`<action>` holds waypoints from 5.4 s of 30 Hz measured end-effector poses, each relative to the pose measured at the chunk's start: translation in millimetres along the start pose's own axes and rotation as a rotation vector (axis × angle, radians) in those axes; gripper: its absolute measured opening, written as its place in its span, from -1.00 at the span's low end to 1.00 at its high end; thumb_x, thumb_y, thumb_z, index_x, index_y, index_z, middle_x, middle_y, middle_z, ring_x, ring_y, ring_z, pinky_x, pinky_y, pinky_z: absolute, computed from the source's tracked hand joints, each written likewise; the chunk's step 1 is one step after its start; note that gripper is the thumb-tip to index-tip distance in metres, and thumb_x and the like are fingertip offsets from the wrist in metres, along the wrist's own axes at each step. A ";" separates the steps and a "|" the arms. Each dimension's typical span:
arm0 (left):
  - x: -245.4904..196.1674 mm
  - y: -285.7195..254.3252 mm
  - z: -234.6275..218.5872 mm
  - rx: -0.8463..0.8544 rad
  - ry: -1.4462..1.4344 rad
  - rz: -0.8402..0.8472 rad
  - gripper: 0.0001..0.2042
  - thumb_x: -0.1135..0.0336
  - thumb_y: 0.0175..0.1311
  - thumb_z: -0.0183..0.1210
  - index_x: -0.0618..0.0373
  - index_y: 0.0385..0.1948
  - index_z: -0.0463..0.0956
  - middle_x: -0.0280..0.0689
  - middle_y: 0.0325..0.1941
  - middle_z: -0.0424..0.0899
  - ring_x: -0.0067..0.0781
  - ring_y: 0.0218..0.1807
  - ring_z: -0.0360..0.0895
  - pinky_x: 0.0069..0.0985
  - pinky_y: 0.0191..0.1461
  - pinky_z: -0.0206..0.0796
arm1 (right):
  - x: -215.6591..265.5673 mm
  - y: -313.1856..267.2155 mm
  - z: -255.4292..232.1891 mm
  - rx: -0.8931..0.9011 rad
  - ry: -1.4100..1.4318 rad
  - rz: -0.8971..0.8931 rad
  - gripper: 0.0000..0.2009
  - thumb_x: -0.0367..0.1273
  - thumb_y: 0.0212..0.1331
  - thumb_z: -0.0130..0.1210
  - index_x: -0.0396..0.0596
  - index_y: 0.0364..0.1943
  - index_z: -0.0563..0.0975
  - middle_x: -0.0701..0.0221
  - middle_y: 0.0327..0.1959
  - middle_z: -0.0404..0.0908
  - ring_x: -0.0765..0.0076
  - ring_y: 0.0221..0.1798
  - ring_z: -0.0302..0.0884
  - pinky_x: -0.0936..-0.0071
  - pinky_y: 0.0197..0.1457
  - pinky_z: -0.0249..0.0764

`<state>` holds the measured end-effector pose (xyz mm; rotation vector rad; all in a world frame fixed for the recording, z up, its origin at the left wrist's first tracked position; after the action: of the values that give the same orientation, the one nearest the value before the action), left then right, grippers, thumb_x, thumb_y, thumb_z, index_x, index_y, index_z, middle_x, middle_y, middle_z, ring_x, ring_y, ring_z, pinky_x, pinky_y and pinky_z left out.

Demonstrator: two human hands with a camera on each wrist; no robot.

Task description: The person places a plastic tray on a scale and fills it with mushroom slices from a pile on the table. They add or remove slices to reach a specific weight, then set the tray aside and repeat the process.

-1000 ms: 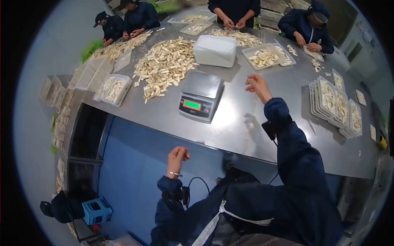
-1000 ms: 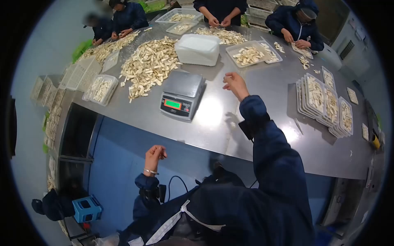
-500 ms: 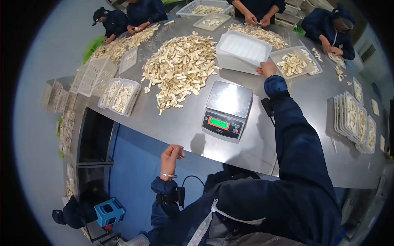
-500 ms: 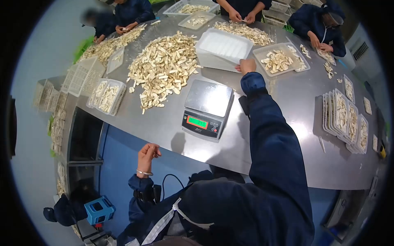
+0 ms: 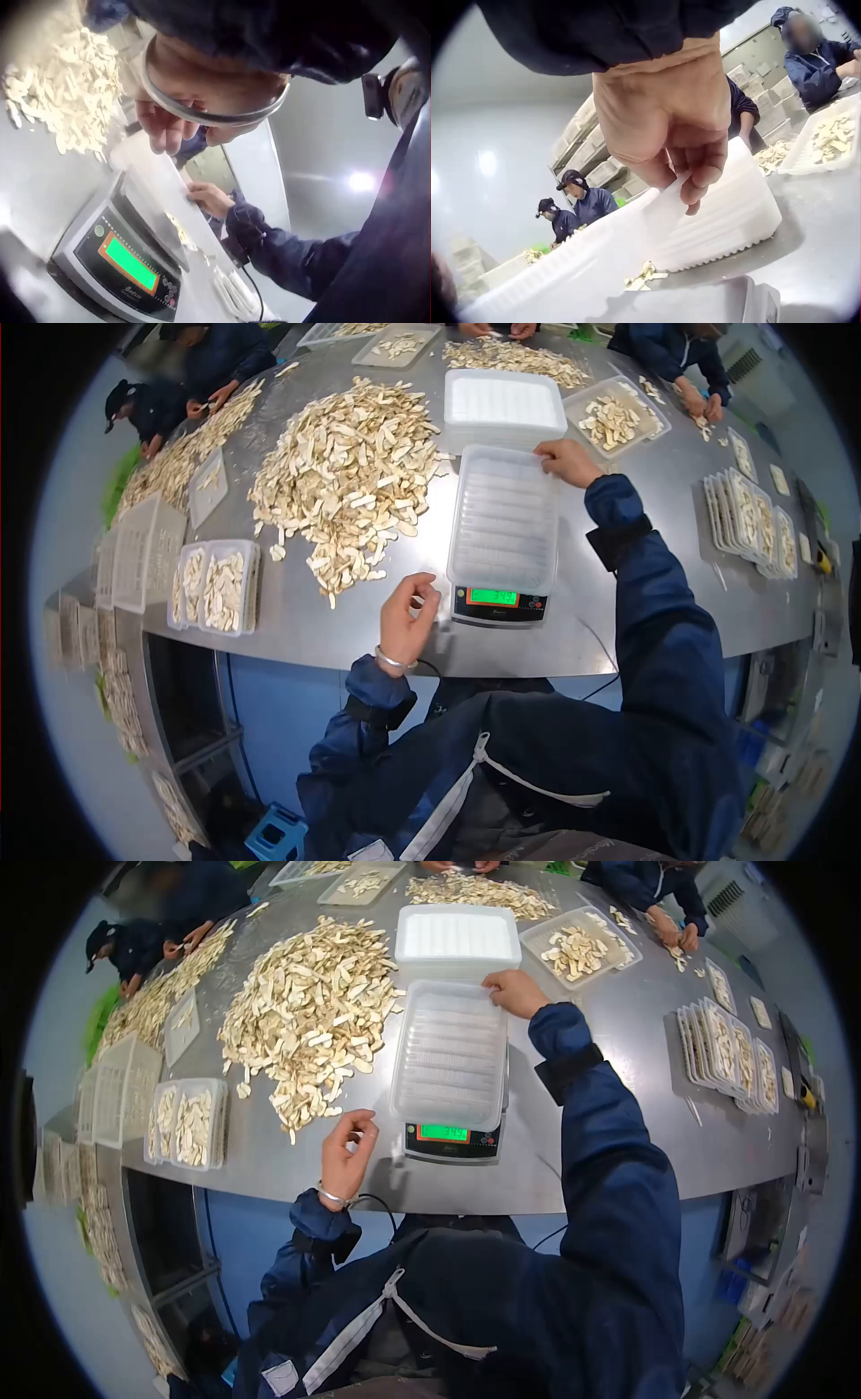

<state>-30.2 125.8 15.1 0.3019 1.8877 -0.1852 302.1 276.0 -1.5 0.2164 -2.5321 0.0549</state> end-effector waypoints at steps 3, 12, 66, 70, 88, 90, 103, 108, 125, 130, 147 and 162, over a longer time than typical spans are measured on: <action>-7.2 16.9 23.8 0.174 0.256 0.197 -0.57 0.33 0.12 0.23 0.14 0.06 0.39 -0.18 0.00 0.52 -0.26 0.02 0.49 -0.40 0.01 0.33 | 5.6 -4.9 11.0 -0.042 -0.143 0.012 -0.76 -0.39 0.02 0.05 -0.11 -0.21 0.60 0.12 -0.30 0.63 -0.02 -0.20 0.57 0.21 -0.11 0.46; -1.1 23.2 118.4 0.593 0.753 0.600 -0.40 0.12 0.00 0.27 -0.13 0.18 0.33 -0.26 0.32 0.26 -0.09 0.41 0.05 0.15 0.39 -0.22 | 37.4 16.5 -60.2 -0.379 -0.402 -0.085 -0.78 -0.45 0.05 0.01 -0.17 -0.21 0.57 0.18 -0.29 0.56 0.01 -0.14 0.50 0.19 -0.07 0.43; -9.2 -11.6 -14.7 0.044 0.340 0.376 -0.83 0.41 0.10 0.20 0.24 -0.28 0.56 -0.15 -0.20 0.62 -0.10 -0.11 0.54 -0.35 0.03 0.36 | 78.4 -208.3 -2.4 -0.670 0.086 -0.008 -0.68 -0.52 -0.13 0.12 -0.18 -0.18 0.48 0.21 -0.21 0.50 0.11 -0.16 0.45 0.31 -0.09 0.33; 74.0 -26.9 -122.2 -0.295 0.137 0.033 -0.84 0.39 0.29 0.06 0.28 -0.27 0.57 -0.25 -0.31 0.64 -0.42 -0.22 0.56 -0.50 -0.06 0.34 | -41.2 -245.6 104.0 -0.392 0.521 0.545 -0.60 -0.45 0.06 0.10 -0.21 0.04 0.40 0.25 -0.10 0.53 0.35 -0.10 0.47 0.43 -0.02 0.40; 159.4 -108.4 -385.5 -0.654 0.110 -0.066 -0.72 0.22 0.40 -0.03 0.22 -0.28 0.59 -0.39 -0.39 0.62 -0.64 -0.29 0.50 -0.61 -0.19 0.25 | -31.2 -249.3 178.1 -0.614 0.902 0.726 -0.43 -0.49 -0.01 0.09 -0.27 0.19 0.28 0.28 -0.29 0.57 0.44 -0.25 0.53 0.55 -0.11 0.43; 176.8 -121.2 -419.9 -0.755 0.094 -0.081 -0.75 0.20 0.37 0.01 0.20 -0.25 0.56 -0.39 -0.34 0.62 -0.61 -0.26 0.52 -0.60 -0.16 0.26 | -34.7 -249.8 178.8 -0.616 0.890 0.717 -0.41 -0.49 -0.02 0.10 -0.26 0.20 0.27 0.28 -0.30 0.57 0.44 -0.24 0.52 0.54 -0.11 0.43; 306.1 -151.9 -492.9 -0.990 -0.238 -0.536 -0.65 0.02 0.16 0.23 0.14 -0.41 0.43 -0.35 -0.53 0.50 -0.50 -0.49 0.50 -0.61 -0.49 0.25 | -35.7 -337.4 165.7 -0.909 0.855 0.804 -0.73 -0.39 0.24 -0.03 -0.24 -0.04 0.46 0.27 -0.37 0.60 0.45 -0.37 0.52 0.57 -0.29 0.44; 336.9 -138.3 -488.0 -0.924 -0.321 -0.528 -0.70 0.11 0.16 0.23 0.20 -0.43 0.49 -0.27 -0.58 0.53 -0.51 -0.60 0.48 -0.63 -0.59 0.25 | -47.1 -384.6 195.7 -0.906 0.859 0.876 -0.79 -0.39 0.25 -0.03 -0.18 -0.12 0.52 0.36 -0.48 0.54 0.50 -0.45 0.49 0.60 -0.39 0.48; 312.4 -117.8 -451.2 -0.926 -0.391 -0.536 -0.81 0.30 0.10 0.27 0.18 -0.54 0.49 -0.33 -0.61 0.54 -0.61 -0.65 0.45 -0.69 -0.66 0.16 | -10.6 -354.9 170.4 -0.719 0.721 0.827 -0.81 -0.45 0.24 -0.08 -0.20 -0.14 0.51 0.40 -0.49 0.54 0.59 -0.53 0.36 0.67 -0.43 0.31; 299.8 -110.7 -445.6 -1.018 -0.517 -0.428 -0.84 0.35 0.11 0.25 0.22 -0.46 0.49 -0.31 -0.55 0.55 -0.54 -0.57 0.48 -0.66 -0.55 0.28 | -13.1 -351.7 155.2 -0.733 0.711 0.785 -0.80 -0.46 0.22 -0.07 -0.22 -0.14 0.50 0.39 -0.49 0.53 0.59 -0.52 0.36 0.66 -0.42 0.32; 109.6 17.0 -210.5 -0.104 -0.544 -0.285 -0.87 0.40 0.24 0.12 0.12 -0.21 0.47 -0.36 -0.27 0.56 -0.52 -0.22 0.54 -0.49 -0.18 0.47 | 92.3 -197.0 22.3 -0.559 0.679 0.439 -0.74 -0.40 0.22 0.00 -0.22 -0.07 0.56 0.42 -0.27 0.62 0.58 -0.33 0.45 0.63 -0.18 0.39; 6.8 145.0 14.9 0.251 -0.471 -0.157 -0.90 0.46 0.23 0.14 0.13 -0.28 0.41 -0.43 -0.38 0.58 -0.74 -0.35 0.51 -0.74 -0.39 0.39 | -1.3 -141.2 -25.9 -0.228 0.789 0.418 -0.85 -0.45 0.09 0.10 -0.18 -0.26 0.48 0.51 -0.52 0.48 0.62 -0.50 0.39 0.63 -0.37 0.35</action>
<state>24.4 260.9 6.7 0.2526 1.4195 -0.5538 341.3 139.2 17.9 -0.3648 -1.7361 0.0098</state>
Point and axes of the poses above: each hand's wrist, its own y-axis towards the middle knuckle, its own z-axis out of the palm, x = y × z, the point moved 10 cm from there along y, towards the middle knuckle
